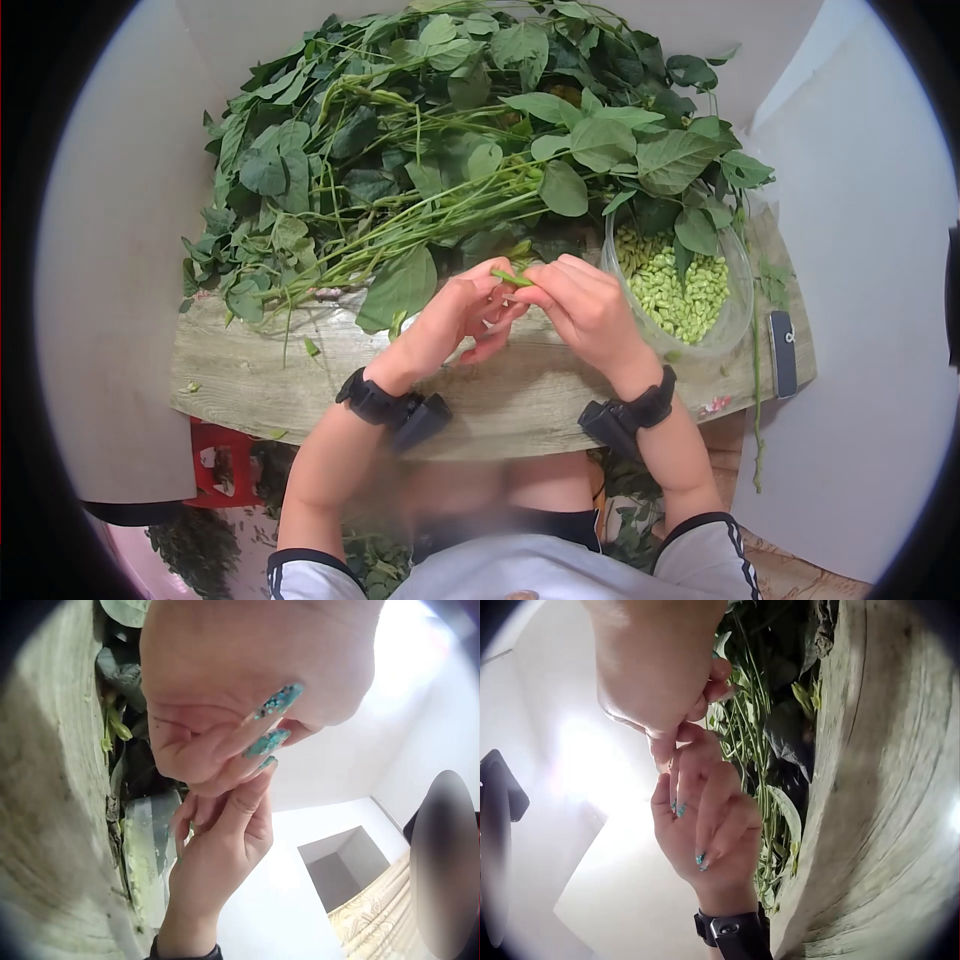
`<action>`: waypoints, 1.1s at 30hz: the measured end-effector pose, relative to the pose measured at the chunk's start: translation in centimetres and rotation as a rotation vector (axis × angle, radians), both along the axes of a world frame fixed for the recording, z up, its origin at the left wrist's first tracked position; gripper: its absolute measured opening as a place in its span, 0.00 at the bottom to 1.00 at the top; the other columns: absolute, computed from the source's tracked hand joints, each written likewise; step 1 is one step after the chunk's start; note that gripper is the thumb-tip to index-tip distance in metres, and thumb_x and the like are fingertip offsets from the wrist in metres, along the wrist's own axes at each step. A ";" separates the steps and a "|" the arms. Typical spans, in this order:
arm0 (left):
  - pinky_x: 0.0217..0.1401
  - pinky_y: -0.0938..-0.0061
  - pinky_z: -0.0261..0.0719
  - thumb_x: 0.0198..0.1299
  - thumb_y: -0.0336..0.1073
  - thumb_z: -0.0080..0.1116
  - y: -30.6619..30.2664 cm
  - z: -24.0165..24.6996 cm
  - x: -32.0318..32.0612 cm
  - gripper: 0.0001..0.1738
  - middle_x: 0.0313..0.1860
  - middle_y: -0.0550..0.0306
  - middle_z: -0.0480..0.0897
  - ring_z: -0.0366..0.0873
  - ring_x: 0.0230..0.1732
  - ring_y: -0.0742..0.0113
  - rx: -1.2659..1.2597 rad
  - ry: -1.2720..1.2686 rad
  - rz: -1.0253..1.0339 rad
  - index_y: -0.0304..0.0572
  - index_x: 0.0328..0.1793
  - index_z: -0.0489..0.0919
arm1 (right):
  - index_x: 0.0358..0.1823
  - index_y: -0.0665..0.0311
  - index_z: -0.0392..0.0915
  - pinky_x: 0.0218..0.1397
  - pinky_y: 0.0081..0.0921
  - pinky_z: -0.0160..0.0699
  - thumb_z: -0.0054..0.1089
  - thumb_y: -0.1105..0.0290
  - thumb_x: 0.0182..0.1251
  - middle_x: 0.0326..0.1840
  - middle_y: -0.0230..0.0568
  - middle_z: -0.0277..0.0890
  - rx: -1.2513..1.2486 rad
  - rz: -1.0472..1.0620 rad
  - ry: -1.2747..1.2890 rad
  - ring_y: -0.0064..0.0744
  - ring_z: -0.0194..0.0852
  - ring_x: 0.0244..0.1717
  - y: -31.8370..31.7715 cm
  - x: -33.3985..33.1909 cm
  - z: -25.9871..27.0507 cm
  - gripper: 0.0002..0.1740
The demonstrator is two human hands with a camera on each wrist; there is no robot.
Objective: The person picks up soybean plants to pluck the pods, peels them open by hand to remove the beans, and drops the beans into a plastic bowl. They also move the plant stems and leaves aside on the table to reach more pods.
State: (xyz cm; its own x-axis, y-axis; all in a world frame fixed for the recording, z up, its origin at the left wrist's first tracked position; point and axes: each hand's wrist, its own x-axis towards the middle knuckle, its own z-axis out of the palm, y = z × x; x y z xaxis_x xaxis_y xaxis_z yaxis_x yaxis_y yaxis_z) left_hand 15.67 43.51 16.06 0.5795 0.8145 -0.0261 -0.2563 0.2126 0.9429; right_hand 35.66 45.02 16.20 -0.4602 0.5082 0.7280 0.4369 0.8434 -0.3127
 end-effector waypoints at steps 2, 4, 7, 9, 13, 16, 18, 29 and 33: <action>0.15 0.80 0.58 0.72 0.54 0.39 0.0 -0.2 0.1 0.20 0.28 0.64 0.66 0.67 0.19 0.72 0.008 -0.001 -0.004 0.45 0.43 0.67 | 0.40 0.65 0.80 0.30 0.33 0.75 0.70 0.70 0.59 0.31 0.38 0.78 -0.002 -0.011 -0.013 0.39 0.77 0.32 -0.1 0.1 -0.1 0.11; 0.15 0.80 0.58 0.72 0.54 0.39 0.2 -0.1 0.1 0.20 0.28 0.64 0.65 0.67 0.19 0.72 0.024 -0.003 -0.009 0.45 0.43 0.67 | 0.40 0.65 0.80 0.29 0.33 0.75 0.70 0.70 0.59 0.31 0.38 0.77 0.003 -0.023 -0.027 0.39 0.77 0.32 0.0 0.2 -0.1 0.10; 0.16 0.80 0.59 0.72 0.55 0.39 0.3 -0.3 0.0 0.20 0.28 0.64 0.65 0.66 0.19 0.72 0.007 0.019 -0.003 0.46 0.44 0.68 | 0.39 0.64 0.79 0.29 0.33 0.75 0.69 0.71 0.59 0.30 0.38 0.76 0.007 -0.031 -0.040 0.38 0.76 0.32 0.0 0.2 -0.2 0.10; 0.16 0.80 0.60 0.72 0.54 0.39 0.2 -0.4 -0.1 0.19 0.29 0.64 0.66 0.66 0.20 0.72 0.000 0.003 -0.020 0.46 0.44 0.68 | 0.39 0.64 0.79 0.29 0.33 0.75 0.68 0.71 0.60 0.31 0.38 0.76 0.021 -0.034 -0.046 0.38 0.76 0.32 -0.1 0.2 -0.1 0.09; 0.16 0.80 0.60 0.72 0.53 0.39 0.1 -0.5 0.2 0.18 0.29 0.64 0.65 0.66 0.20 0.72 -0.032 -0.031 -0.004 0.47 0.45 0.68 | 0.39 0.63 0.79 0.28 0.33 0.74 0.68 0.71 0.60 0.30 0.37 0.75 0.036 -0.036 -0.026 0.38 0.76 0.32 0.0 0.2 -0.3 0.09; 0.16 0.80 0.59 0.72 0.53 0.40 0.0 -0.8 0.3 0.17 0.29 0.64 0.65 0.66 0.20 0.73 -0.044 -0.049 0.003 0.48 0.45 0.68 | 0.39 0.63 0.78 0.28 0.34 0.74 0.68 0.72 0.59 0.29 0.37 0.73 0.029 -0.040 -0.063 0.38 0.75 0.31 -0.2 0.2 -0.1 0.09; 0.15 0.81 0.57 0.71 0.53 0.42 -0.1 -0.8 0.4 0.17 0.27 0.64 0.64 0.64 0.20 0.74 -0.003 -0.044 0.001 0.48 0.45 0.68 | 0.38 0.62 0.78 0.28 0.34 0.73 0.68 0.71 0.59 0.28 0.37 0.71 0.050 -0.037 -0.055 0.37 0.74 0.31 0.0 0.2 -0.3 0.09; 0.14 0.82 0.55 0.69 0.56 0.45 0.0 -0.8 0.1 0.20 0.25 0.65 0.63 0.62 0.19 0.75 -0.060 -0.057 -0.019 0.48 0.46 0.68 | 0.40 0.68 0.80 0.28 0.34 0.71 0.71 0.73 0.56 0.28 0.39 0.74 0.031 -0.032 -0.062 0.40 0.73 0.29 -0.3 0.2 0.0 0.12; 0.14 0.82 0.55 0.70 0.56 0.45 0.1 -0.7 0.0 0.20 0.26 0.64 0.64 0.61 0.18 0.75 -0.054 -0.057 -0.048 0.48 0.47 0.68 | 0.40 0.68 0.80 0.28 0.34 0.71 0.71 0.73 0.57 0.28 0.39 0.74 0.034 -0.029 -0.052 0.41 0.73 0.29 -0.3 0.2 0.0 0.12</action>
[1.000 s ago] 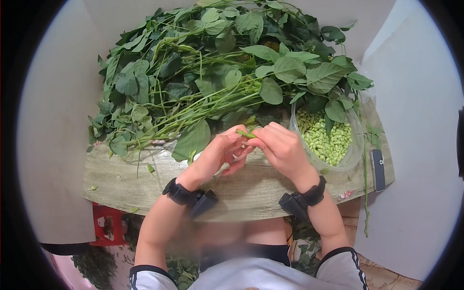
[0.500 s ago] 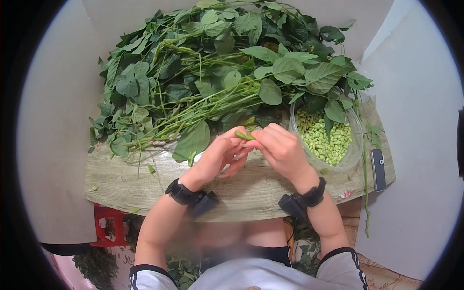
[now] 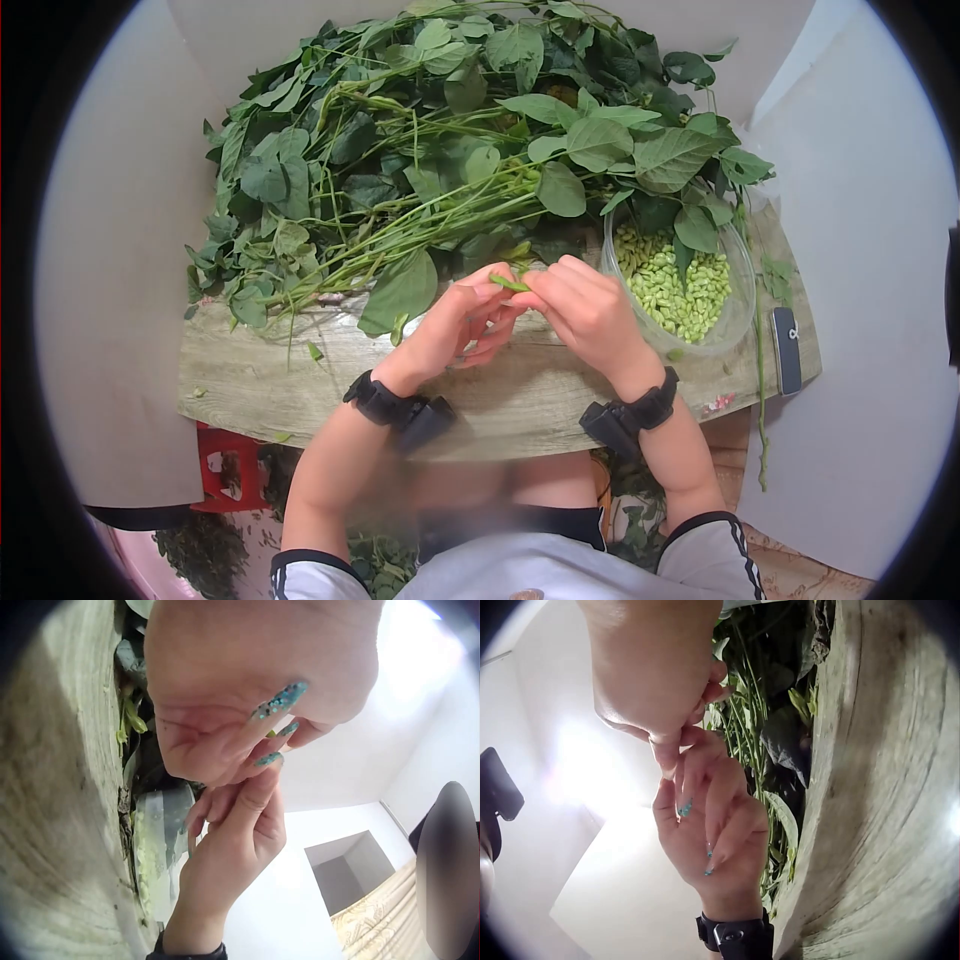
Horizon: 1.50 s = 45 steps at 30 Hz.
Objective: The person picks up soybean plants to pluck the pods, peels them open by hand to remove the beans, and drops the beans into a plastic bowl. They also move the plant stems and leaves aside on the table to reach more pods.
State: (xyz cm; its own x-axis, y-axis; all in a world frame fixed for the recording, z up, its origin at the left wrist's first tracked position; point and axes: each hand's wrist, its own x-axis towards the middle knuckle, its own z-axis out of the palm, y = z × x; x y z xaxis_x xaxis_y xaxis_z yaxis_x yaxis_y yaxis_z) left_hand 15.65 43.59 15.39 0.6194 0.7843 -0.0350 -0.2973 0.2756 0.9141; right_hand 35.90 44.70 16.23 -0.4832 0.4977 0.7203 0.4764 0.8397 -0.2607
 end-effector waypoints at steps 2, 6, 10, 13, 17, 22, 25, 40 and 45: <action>0.13 0.82 0.55 0.70 0.56 0.45 -0.1 -0.2 0.2 0.20 0.26 0.64 0.64 0.61 0.18 0.75 0.004 0.001 0.015 0.48 0.47 0.68 | 0.38 0.65 0.79 0.27 0.33 0.71 0.70 0.72 0.58 0.27 0.38 0.72 0.010 -0.008 -0.006 0.38 0.73 0.29 0.1 0.0 0.0 0.10; 0.13 0.82 0.54 0.70 0.56 0.44 -0.1 0.1 0.2 0.20 0.28 0.64 0.65 0.60 0.17 0.76 0.016 -0.006 0.014 0.47 0.45 0.68 | 0.35 0.62 0.77 0.25 0.33 0.71 0.68 0.71 0.60 0.25 0.35 0.69 0.030 -0.025 0.005 0.36 0.73 0.29 0.1 -0.2 0.0 0.08; 0.12 0.83 0.53 0.71 0.56 0.43 -0.1 -0.2 0.3 0.20 0.27 0.63 0.65 0.60 0.17 0.77 0.008 -0.013 0.030 0.47 0.44 0.67 | 0.34 0.61 0.76 0.24 0.33 0.70 0.69 0.70 0.60 0.25 0.35 0.69 0.029 -0.017 0.029 0.35 0.72 0.28 0.3 -0.2 -0.3 0.08; 0.13 0.81 0.54 0.71 0.50 0.39 -0.3 0.0 0.3 0.16 0.26 0.64 0.66 0.59 0.16 0.77 -0.012 -0.006 0.029 0.48 0.46 0.68 | 0.33 0.61 0.76 0.24 0.33 0.70 0.69 0.70 0.59 0.25 0.35 0.68 0.033 -0.016 0.019 0.35 0.72 0.28 0.2 -0.1 -0.3 0.08; 0.13 0.81 0.54 0.70 0.50 0.39 -0.2 0.0 0.3 0.15 0.26 0.64 0.65 0.60 0.16 0.77 -0.008 -0.015 0.026 0.48 0.45 0.68 | 0.37 0.65 0.78 0.26 0.33 0.71 0.70 0.71 0.58 0.26 0.38 0.72 -0.005 -0.013 -0.004 0.38 0.73 0.29 0.0 0.1 -0.1 0.09; 0.12 0.81 0.54 0.70 0.48 0.38 -0.1 -0.1 0.4 0.14 0.27 0.64 0.64 0.60 0.17 0.76 -0.029 -0.038 0.007 0.47 0.45 0.68 | 0.34 0.61 0.76 0.25 0.33 0.71 0.69 0.69 0.60 0.25 0.36 0.68 0.031 -0.017 0.020 0.35 0.72 0.28 0.2 -0.1 -0.1 0.09; 0.12 0.81 0.54 0.70 0.47 0.37 -0.3 -0.1 0.4 0.14 0.27 0.64 0.64 0.59 0.17 0.76 -0.043 -0.043 0.034 0.47 0.45 0.68 | 0.34 0.62 0.76 0.25 0.33 0.71 0.69 0.70 0.60 0.25 0.36 0.69 0.014 -0.018 0.005 0.36 0.72 0.28 0.0 -0.2 -0.1 0.08; 0.12 0.81 0.54 0.70 0.47 0.39 0.0 -1.8 0.9 0.14 0.21 0.66 0.64 0.55 0.15 0.78 -0.058 -0.003 0.120 0.46 0.43 0.69 | 0.42 0.69 0.79 0.33 0.36 0.74 0.69 0.75 0.58 0.30 0.43 0.74 -0.041 0.036 -0.005 0.43 0.74 0.31 -0.1 -0.1 -0.6 0.11; 0.11 0.83 0.55 0.70 0.51 0.42 -0.4 -1.4 1.2 0.15 0.21 0.65 0.63 0.57 0.15 0.78 -0.054 -0.099 0.123 0.50 0.44 0.70 | 0.36 0.64 0.76 0.32 0.35 0.75 0.67 0.73 0.59 0.28 0.39 0.71 -0.027 0.007 0.006 0.40 0.74 0.32 0.0 -0.2 -0.5 0.08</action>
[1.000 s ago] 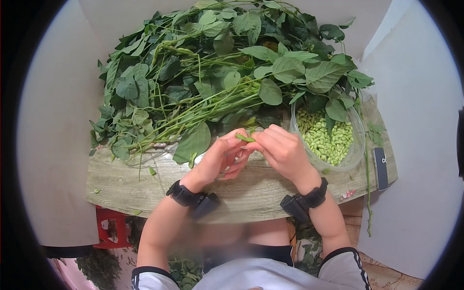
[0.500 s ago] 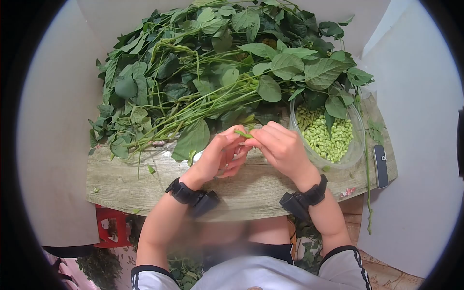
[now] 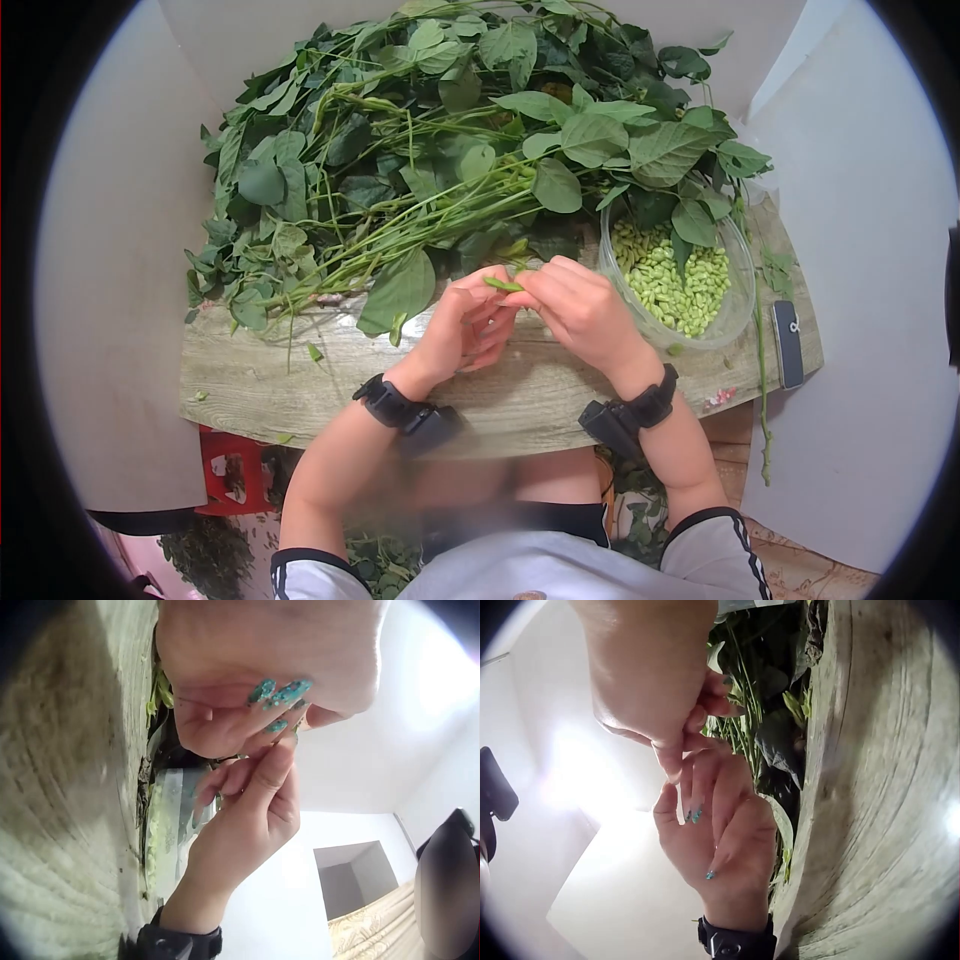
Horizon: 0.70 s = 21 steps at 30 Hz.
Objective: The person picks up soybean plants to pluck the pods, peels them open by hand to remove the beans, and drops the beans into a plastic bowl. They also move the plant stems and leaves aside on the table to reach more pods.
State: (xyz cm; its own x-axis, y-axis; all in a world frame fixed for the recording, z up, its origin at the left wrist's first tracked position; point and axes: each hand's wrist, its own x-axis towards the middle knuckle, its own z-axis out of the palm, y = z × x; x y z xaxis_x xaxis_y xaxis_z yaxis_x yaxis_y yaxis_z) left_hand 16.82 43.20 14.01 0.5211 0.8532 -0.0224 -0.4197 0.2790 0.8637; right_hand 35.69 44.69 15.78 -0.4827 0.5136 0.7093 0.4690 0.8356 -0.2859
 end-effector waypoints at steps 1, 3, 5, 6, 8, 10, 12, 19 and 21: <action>0.11 0.83 0.55 0.70 0.51 0.42 -0.1 0.2 0.1 0.15 0.21 0.65 0.63 0.57 0.15 0.78 0.001 0.000 -0.001 0.50 0.44 0.70 | 0.36 0.64 0.76 0.32 0.35 0.75 0.67 0.73 0.59 0.28 0.39 0.71 0.001 -0.001 0.000 0.40 0.74 0.32 0.0 0.0 0.0 0.08; 0.12 0.83 0.56 0.69 0.53 0.42 -0.3 0.5 0.1 0.16 0.22 0.65 0.64 0.57 0.16 0.78 0.000 0.006 0.035 0.50 0.45 0.70 | 0.36 0.64 0.77 0.32 0.35 0.75 0.67 0.73 0.59 0.28 0.39 0.71 -0.007 0.003 0.015 0.40 0.75 0.32 0.0 -0.1 -0.1 0.08; 0.12 0.83 0.57 0.69 0.52 0.41 -0.3 0.4 -0.1 0.17 0.25 0.65 0.66 0.58 0.18 0.78 0.006 0.003 0.022 0.48 0.45 0.71 | 0.37 0.64 0.77 0.31 0.35 0.75 0.67 0.73 0.59 0.28 0.39 0.71 -0.006 0.006 0.014 0.40 0.75 0.32 0.0 0.0 -0.2 0.08; 0.12 0.82 0.58 0.69 0.51 0.41 -0.2 0.4 -0.1 0.18 0.27 0.65 0.67 0.58 0.19 0.78 0.014 -0.001 0.007 0.46 0.44 0.71 | 0.37 0.64 0.77 0.31 0.35 0.75 0.67 0.73 0.59 0.28 0.39 0.72 -0.003 0.008 0.012 0.40 0.75 0.32 0.1 0.0 -0.1 0.08; 0.12 0.82 0.58 0.69 0.51 0.41 -0.1 0.3 -0.1 0.18 0.27 0.65 0.67 0.58 0.19 0.78 0.010 -0.007 0.008 0.46 0.45 0.71 | 0.37 0.64 0.77 0.31 0.35 0.75 0.67 0.73 0.60 0.28 0.39 0.72 -0.005 0.008 0.016 0.40 0.75 0.32 0.0 0.0 0.0 0.08; 0.12 0.82 0.58 0.69 0.51 0.41 -0.2 0.3 -0.1 0.18 0.27 0.65 0.67 0.59 0.19 0.78 0.001 -0.012 0.011 0.46 0.46 0.71 | 0.38 0.64 0.78 0.31 0.36 0.75 0.67 0.73 0.60 0.28 0.39 0.72 -0.012 0.009 0.021 0.40 0.75 0.32 0.0 0.0 -0.1 0.08; 0.12 0.82 0.57 0.69 0.52 0.41 -0.3 0.5 0.0 0.18 0.27 0.65 0.68 0.59 0.20 0.78 -0.005 0.017 0.028 0.45 0.47 0.71 | 0.37 0.64 0.78 0.32 0.36 0.75 0.67 0.73 0.60 0.28 0.39 0.72 -0.007 -0.004 0.010 0.40 0.76 0.32 0.1 0.0 -0.2 0.08; 0.14 0.84 0.53 0.68 0.52 0.43 -0.5 1.3 0.3 0.17 0.29 0.65 0.67 0.57 0.19 0.78 -0.080 0.108 0.090 0.51 0.50 0.71 | 0.37 0.64 0.77 0.34 0.36 0.76 0.66 0.74 0.61 0.29 0.40 0.72 -0.040 -0.012 -0.002 0.41 0.76 0.34 0.1 0.1 -0.2 0.07; 0.15 0.83 0.53 0.67 0.50 0.43 -0.5 1.4 0.1 0.15 0.29 0.66 0.67 0.57 0.19 0.78 -0.088 0.132 0.089 0.50 0.47 0.71 | 0.36 0.65 0.76 0.34 0.36 0.76 0.66 0.74 0.61 0.29 0.41 0.71 -0.055 0.007 0.018 0.41 0.75 0.33 0.2 -0.1 -0.4 0.07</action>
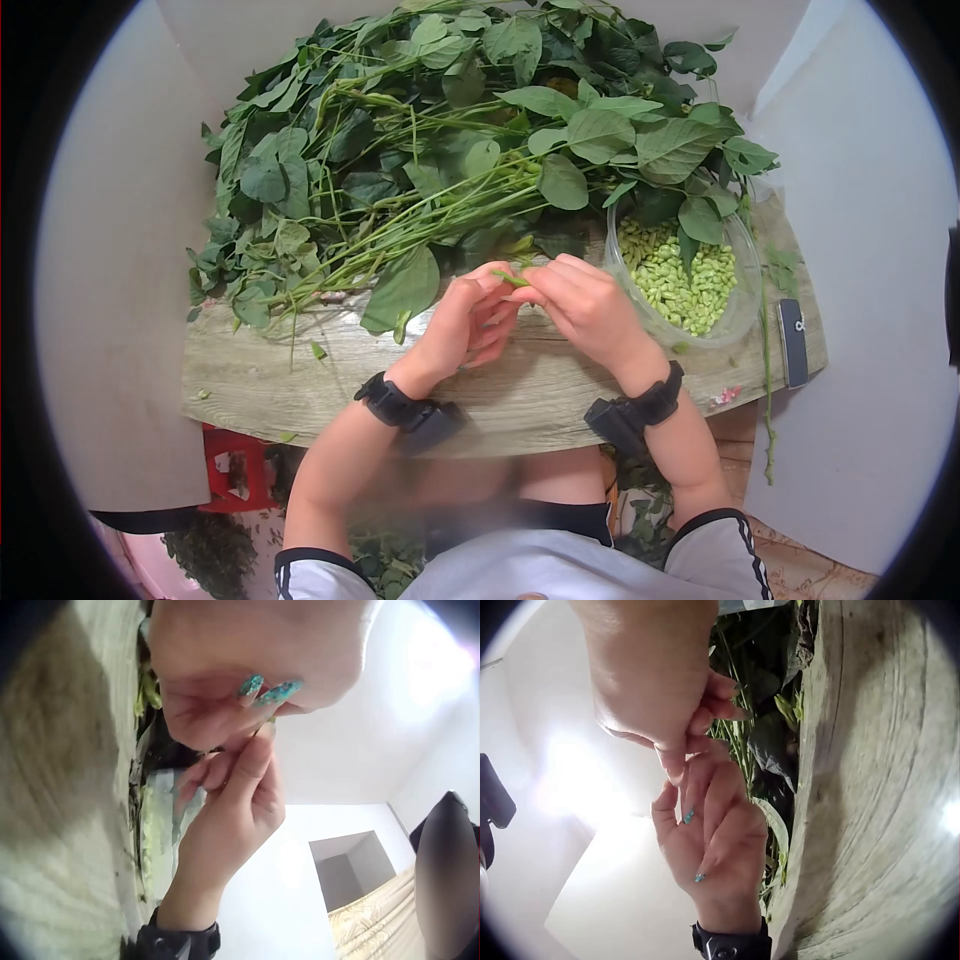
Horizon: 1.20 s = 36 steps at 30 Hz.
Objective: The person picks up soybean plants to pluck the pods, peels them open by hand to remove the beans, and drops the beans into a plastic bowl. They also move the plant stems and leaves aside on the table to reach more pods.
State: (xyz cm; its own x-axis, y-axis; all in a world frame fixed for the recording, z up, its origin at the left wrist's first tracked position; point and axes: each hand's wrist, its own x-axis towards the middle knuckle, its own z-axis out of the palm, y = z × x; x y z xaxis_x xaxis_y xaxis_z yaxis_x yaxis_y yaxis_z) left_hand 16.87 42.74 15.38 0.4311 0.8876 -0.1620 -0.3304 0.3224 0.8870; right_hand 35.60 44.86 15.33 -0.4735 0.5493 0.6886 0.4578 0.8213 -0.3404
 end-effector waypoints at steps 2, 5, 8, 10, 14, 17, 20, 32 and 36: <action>0.14 0.83 0.53 0.67 0.49 0.43 0.3 -1.0 -0.1 0.14 0.28 0.66 0.67 0.57 0.19 0.79 0.022 -0.001 -0.021 0.50 0.44 0.70 | 0.39 0.67 0.78 0.34 0.36 0.75 0.68 0.74 0.60 0.29 0.42 0.73 -0.006 0.015 -0.014 0.43 0.75 0.33 -0.1 0.1 -0.1 0.09; 0.13 0.83 0.54 0.66 0.48 0.43 0.5 -1.4 0.0 0.13 0.27 0.67 0.66 0.57 0.19 0.79 0.047 -0.020 -0.030 0.49 0.41 0.69 | 0.41 0.68 0.79 0.34 0.36 0.75 0.69 0.74 0.58 0.30 0.43 0.75 -0.010 0.026 -0.041 0.44 0.74 0.32 -0.1 0.2 0.1 0.11; 0.13 0.83 0.55 0.66 0.48 0.44 0.4 -0.8 0.0 0.13 0.27 0.67 0.66 0.58 0.19 0.80 0.081 -0.024 -0.014 0.49 0.40 0.69 | 0.42 0.69 0.79 0.34 0.36 0.75 0.70 0.74 0.58 0.30 0.43 0.75 -0.003 0.020 -0.026 0.44 0.74 0.32 -0.2 0.1 0.3 0.12; 0.12 0.83 0.55 0.65 0.48 0.44 0.3 -0.7 0.0 0.13 0.27 0.67 0.67 0.58 0.19 0.80 0.109 -0.019 -0.014 0.48 0.40 0.69 | 0.42 0.69 0.79 0.34 0.36 0.74 0.70 0.74 0.58 0.30 0.43 0.74 0.000 0.016 -0.008 0.44 0.74 0.32 -0.3 0.1 0.3 0.12; 0.12 0.83 0.56 0.66 0.45 0.43 0.1 -0.5 0.2 0.13 0.26 0.66 0.68 0.59 0.18 0.79 0.110 -0.056 -0.003 0.44 0.41 0.70 | 0.38 0.66 0.77 0.34 0.36 0.75 0.66 0.75 0.61 0.28 0.41 0.71 -0.001 0.019 0.005 0.43 0.74 0.33 -0.1 0.0 0.0 0.07; 0.12 0.85 0.55 0.65 0.48 0.46 0.1 -0.6 0.2 0.15 0.29 0.66 0.69 0.59 0.19 0.81 0.103 -0.028 0.011 0.45 0.40 0.69 | 0.40 0.68 0.79 0.34 0.36 0.75 0.68 0.74 0.59 0.29 0.42 0.72 -0.018 0.031 0.006 0.44 0.74 0.32 -0.1 0.1 -0.2 0.10; 0.12 0.85 0.56 0.65 0.48 0.46 0.3 -0.6 -0.1 0.15 0.29 0.66 0.68 0.59 0.19 0.81 0.115 -0.017 -0.008 0.45 0.40 0.69 | 0.42 0.69 0.80 0.34 0.36 0.74 0.70 0.74 0.58 0.30 0.43 0.74 -0.020 0.029 -0.004 0.44 0.73 0.31 -0.2 0.1 0.1 0.13; 0.14 0.82 0.58 0.65 0.48 0.44 0.4 -0.3 -0.1 0.15 0.33 0.63 0.69 0.61 0.19 0.77 0.107 -0.006 -0.017 0.45 0.38 0.68 | 0.40 0.67 0.79 0.34 0.36 0.74 0.69 0.73 0.58 0.29 0.42 0.72 -0.015 0.024 -0.002 0.43 0.74 0.32 -0.1 0.2 0.3 0.11; 0.14 0.83 0.57 0.64 0.47 0.43 0.3 -0.4 -0.2 0.14 0.33 0.63 0.68 0.61 0.19 0.77 0.113 0.051 -0.028 0.45 0.39 0.68 | 0.40 0.65 0.79 0.34 0.36 0.74 0.67 0.73 0.59 0.28 0.40 0.70 -0.022 0.030 0.005 0.42 0.73 0.33 -0.2 0.2 0.4 0.09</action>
State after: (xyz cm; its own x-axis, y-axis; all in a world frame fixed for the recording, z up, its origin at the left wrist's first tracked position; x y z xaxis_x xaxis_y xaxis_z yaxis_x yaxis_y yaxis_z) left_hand 16.65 43.07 15.00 0.4494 0.8893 -0.0843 -0.2765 0.2282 0.9335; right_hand 35.77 44.68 15.70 -0.4863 0.5498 0.6791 0.4314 0.8270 -0.3605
